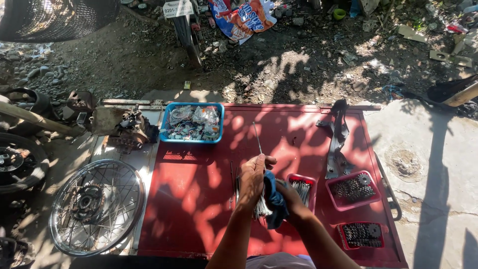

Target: The person is cleaning motorcycle wheel spokes one by one using a blue cloth.

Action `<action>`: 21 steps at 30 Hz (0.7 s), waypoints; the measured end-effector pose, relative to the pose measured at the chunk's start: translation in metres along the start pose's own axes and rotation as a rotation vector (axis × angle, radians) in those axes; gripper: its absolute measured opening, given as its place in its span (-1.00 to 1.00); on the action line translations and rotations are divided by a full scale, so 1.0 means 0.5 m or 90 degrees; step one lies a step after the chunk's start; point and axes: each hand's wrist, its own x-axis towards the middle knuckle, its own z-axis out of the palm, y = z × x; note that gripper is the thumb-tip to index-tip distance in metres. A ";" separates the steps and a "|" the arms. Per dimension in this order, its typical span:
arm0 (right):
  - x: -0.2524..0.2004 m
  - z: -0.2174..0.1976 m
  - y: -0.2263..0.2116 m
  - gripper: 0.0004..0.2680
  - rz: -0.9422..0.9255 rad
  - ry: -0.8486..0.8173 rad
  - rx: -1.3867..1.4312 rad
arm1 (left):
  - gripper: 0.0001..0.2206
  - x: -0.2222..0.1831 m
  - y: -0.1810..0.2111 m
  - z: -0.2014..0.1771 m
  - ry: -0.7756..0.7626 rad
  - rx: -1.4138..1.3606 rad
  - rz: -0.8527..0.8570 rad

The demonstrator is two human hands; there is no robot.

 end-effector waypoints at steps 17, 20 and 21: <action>-0.044 0.035 -0.121 -0.76 -0.090 0.123 0.083 | -0.68 -0.025 -0.045 0.039 0.058 0.025 0.499; -0.055 0.042 -0.131 -0.75 -0.101 0.169 0.163 | -0.67 -0.046 0.024 0.010 0.076 -0.066 0.158; -0.066 0.057 -0.128 -0.75 -0.100 0.168 0.161 | -0.67 -0.044 0.020 0.015 0.078 -0.067 0.159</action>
